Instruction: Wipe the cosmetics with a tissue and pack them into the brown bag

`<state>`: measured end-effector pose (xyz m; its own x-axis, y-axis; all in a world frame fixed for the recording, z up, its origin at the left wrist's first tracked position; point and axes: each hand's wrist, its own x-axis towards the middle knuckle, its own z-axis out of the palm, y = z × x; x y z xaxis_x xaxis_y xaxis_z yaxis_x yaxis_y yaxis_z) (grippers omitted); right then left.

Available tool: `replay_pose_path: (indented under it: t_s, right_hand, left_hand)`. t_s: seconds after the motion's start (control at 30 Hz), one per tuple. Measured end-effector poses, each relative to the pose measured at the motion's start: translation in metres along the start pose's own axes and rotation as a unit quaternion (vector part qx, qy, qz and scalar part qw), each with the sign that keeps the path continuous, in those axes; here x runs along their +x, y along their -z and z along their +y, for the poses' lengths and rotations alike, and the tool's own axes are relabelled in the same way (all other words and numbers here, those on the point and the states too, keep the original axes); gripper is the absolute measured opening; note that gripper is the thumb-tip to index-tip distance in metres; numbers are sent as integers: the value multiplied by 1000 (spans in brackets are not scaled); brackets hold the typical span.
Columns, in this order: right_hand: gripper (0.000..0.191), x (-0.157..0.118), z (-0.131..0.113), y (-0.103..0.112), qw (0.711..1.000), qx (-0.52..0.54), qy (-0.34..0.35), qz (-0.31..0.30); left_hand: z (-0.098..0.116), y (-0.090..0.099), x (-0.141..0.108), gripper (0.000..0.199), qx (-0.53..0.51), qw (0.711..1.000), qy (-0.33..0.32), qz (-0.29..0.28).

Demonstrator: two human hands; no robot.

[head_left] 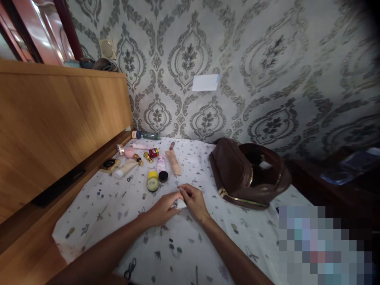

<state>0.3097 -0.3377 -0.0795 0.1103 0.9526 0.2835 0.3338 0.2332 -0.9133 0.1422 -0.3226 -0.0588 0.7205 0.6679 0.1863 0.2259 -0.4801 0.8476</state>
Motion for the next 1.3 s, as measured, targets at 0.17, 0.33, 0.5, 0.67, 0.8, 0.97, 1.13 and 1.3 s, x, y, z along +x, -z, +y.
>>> replay_pose_path:
  t_s: [0.17,0.33,0.5,0.67,0.8,0.97,1.13,1.3]
  right_hand:
    - [35,1,3,-1,1000,-5,0,2]
    - [35,1,5,-1,1000,7,-4,0]
    - [36,1,3,-1,1000,16,-10,-7]
    - [37,1,4,-1,999,8,-32,2]
    - [36,0,2,-1,999,21,-44,2]
    - [38,0,4,1,999,29,-44,-3]
    - [40,1,5,1,999,24,-39,-2]
    - [40,1,3,0,999,28,-46,-3]
  left_hand:
    - [0,2,0,21,1,1000,-13,3]
    - [5,2,-2,17,-42,999,25,-2]
    - [11,15,3,16,-76,996,35,16]
    - [5,74,38,17,-9,990,31,137]
    - [-17,125,67,17,27,971,73,225]
    - [-48,137,65,15,60,964,93,240]
    - [-69,131,58,12,114,960,88,240]
    - [-83,148,54,9,154,949,97,256]
